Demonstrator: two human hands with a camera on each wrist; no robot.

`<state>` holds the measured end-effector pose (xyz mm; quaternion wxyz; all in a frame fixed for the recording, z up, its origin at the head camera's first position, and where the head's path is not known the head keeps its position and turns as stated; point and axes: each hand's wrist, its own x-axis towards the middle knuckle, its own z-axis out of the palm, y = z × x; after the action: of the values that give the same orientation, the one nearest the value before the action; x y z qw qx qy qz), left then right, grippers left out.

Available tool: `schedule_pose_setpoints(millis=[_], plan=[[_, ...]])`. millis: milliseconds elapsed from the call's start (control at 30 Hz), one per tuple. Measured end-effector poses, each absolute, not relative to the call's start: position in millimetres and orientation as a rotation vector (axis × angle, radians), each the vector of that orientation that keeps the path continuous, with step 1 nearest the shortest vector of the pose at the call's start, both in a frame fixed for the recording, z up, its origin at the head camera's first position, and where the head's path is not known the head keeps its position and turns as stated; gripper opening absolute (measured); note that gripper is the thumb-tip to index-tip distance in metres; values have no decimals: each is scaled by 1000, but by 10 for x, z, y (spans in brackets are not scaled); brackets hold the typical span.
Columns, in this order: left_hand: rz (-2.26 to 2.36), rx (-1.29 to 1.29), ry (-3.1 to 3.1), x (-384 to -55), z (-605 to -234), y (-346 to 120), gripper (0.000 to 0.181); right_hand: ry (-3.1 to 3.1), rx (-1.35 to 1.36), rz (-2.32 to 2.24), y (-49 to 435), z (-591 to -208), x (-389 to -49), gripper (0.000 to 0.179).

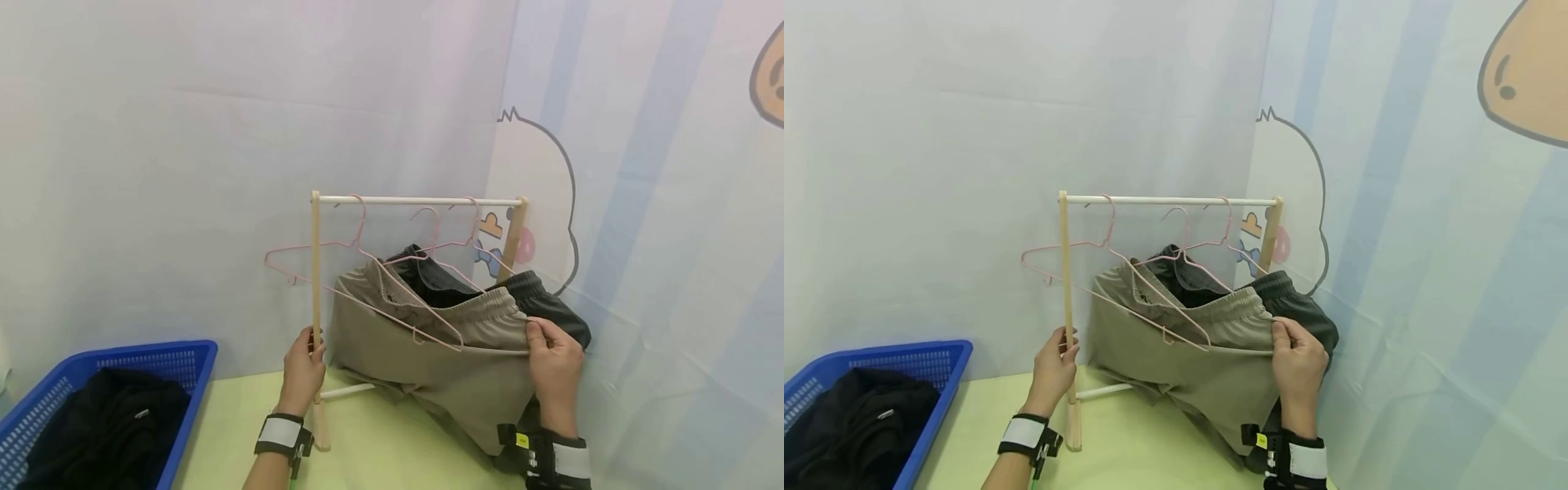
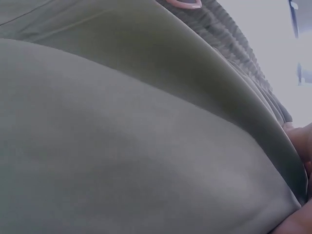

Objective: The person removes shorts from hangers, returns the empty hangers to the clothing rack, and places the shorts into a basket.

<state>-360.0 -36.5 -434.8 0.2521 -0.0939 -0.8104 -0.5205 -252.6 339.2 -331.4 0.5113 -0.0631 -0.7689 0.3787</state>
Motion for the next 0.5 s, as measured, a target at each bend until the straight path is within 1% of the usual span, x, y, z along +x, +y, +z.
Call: schedule_pose_setpoints(millis=[333,500], plan=[[-1427,-260,-2193,-3588,-4338,-356,35,-1977,-274,1036,3634,-3351,-2327,18],[-1438,-252,-2202,-3599,-4336,-366,35,-2041,-337,1100,3764,-3344,-2204,25]])
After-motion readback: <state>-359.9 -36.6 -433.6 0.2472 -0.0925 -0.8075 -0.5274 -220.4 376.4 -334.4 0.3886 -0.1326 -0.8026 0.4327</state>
